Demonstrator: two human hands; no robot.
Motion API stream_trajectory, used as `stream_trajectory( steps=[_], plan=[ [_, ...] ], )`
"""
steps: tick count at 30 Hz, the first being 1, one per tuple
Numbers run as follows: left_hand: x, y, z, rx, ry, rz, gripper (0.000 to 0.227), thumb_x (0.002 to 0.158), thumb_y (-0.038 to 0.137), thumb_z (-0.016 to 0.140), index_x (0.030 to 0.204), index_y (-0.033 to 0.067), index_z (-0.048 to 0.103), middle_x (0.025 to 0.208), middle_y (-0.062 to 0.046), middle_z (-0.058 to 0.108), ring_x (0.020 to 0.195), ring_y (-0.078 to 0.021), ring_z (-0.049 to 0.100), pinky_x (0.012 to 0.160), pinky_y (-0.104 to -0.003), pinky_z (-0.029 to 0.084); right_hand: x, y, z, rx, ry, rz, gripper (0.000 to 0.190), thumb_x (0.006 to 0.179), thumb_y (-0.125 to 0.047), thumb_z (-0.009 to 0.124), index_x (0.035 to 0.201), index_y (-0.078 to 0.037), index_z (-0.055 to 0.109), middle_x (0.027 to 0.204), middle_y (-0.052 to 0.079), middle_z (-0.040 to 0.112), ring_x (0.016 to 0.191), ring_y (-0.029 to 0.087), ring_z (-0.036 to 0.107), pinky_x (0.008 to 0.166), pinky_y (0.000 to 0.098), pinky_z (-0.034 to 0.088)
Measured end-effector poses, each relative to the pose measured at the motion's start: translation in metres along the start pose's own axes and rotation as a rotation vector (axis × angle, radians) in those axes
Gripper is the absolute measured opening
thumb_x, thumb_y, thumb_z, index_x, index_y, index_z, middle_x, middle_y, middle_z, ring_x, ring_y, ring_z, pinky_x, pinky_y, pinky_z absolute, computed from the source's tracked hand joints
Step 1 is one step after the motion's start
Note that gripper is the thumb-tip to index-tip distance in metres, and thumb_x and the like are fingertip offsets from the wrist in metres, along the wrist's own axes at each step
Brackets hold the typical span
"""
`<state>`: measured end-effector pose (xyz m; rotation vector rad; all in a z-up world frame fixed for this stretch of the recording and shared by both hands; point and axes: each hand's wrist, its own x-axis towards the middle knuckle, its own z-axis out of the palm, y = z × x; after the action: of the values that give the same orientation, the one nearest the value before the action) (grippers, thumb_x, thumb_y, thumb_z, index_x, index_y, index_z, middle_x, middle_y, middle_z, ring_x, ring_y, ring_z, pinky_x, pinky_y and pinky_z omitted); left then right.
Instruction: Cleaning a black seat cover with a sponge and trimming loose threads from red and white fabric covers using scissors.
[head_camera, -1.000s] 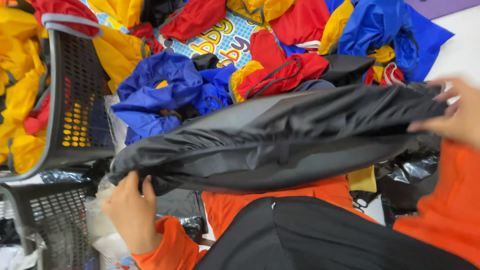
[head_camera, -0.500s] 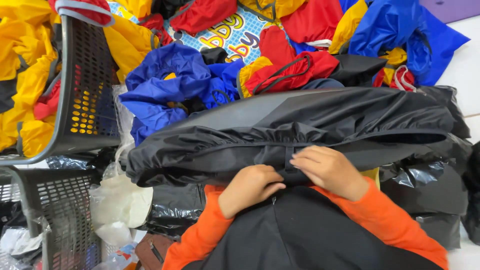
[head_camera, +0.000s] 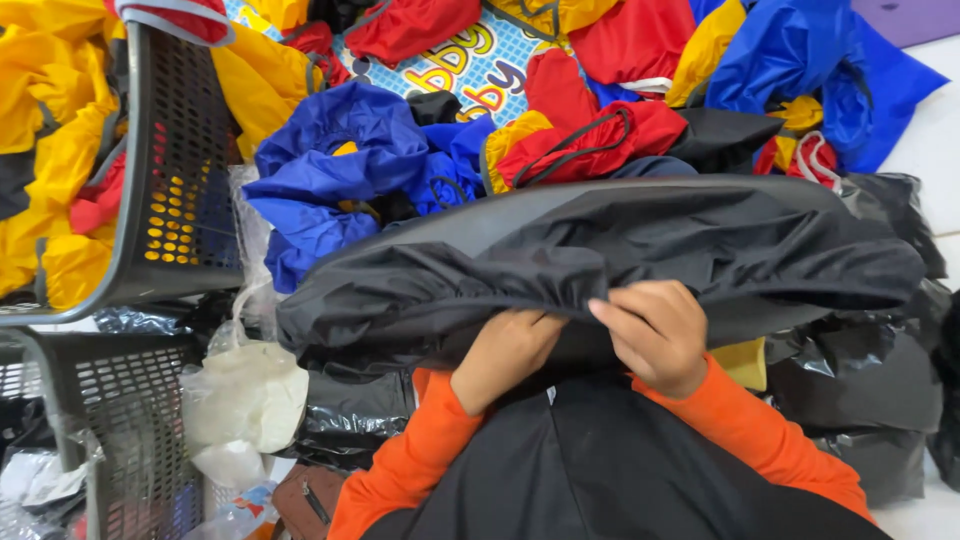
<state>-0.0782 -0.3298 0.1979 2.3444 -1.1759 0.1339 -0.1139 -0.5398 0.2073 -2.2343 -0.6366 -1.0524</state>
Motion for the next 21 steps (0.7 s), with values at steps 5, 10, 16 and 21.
stream_trajectory(
  steps=[5,10,16,21],
  plan=[
    [0.037,-0.037,0.027,0.067,-0.001,0.009,0.018,0.098,0.021,0.062,0.111,0.0107,0.068,0.087,-0.011,0.071,0.073,-0.0281,0.073,0.064,-0.037,0.058,-0.004,0.026,0.001,-0.006,0.12,-0.111,0.011,0.087,0.0,0.071,0.088,-0.011,0.074,0.099,0.014,0.076,0.082,0.032,0.068,0.069,0.0425,0.053],
    [0.033,-0.064,0.046,0.165,0.013,0.011,0.027,0.101,0.028,0.058,0.121,0.0102,0.065,0.097,-0.013,0.074,0.082,-0.0264,0.075,0.071,-0.036,0.059,0.017,0.046,0.021,-0.261,-0.009,-0.134,0.039,0.106,0.001,0.048,0.073,-0.011,0.064,0.098,0.007,0.072,0.081,0.027,0.065,0.07,0.0366,0.048],
    [-0.002,-0.065,0.055,0.283,-0.006,-0.029,0.039,0.106,0.037,0.052,0.134,0.0096,0.061,0.109,-0.014,0.077,0.095,-0.0242,0.077,0.08,-0.034,0.061,0.013,0.05,0.03,-0.311,-0.112,-0.056,0.012,0.101,-0.003,0.064,0.096,-0.008,0.074,0.111,0.009,0.068,0.096,0.027,0.063,0.079,0.0386,0.046],
    [-0.006,-0.053,0.025,0.328,-0.055,-0.127,0.037,0.099,0.036,0.057,0.128,0.0139,0.065,0.114,-0.008,0.073,0.094,-0.0235,0.075,0.072,-0.035,0.062,0.032,0.05,0.017,-0.37,0.017,-0.127,0.012,0.101,-0.002,0.064,0.099,-0.006,0.075,0.129,0.016,0.068,0.109,0.035,0.064,0.084,0.0446,0.047]
  ],
)
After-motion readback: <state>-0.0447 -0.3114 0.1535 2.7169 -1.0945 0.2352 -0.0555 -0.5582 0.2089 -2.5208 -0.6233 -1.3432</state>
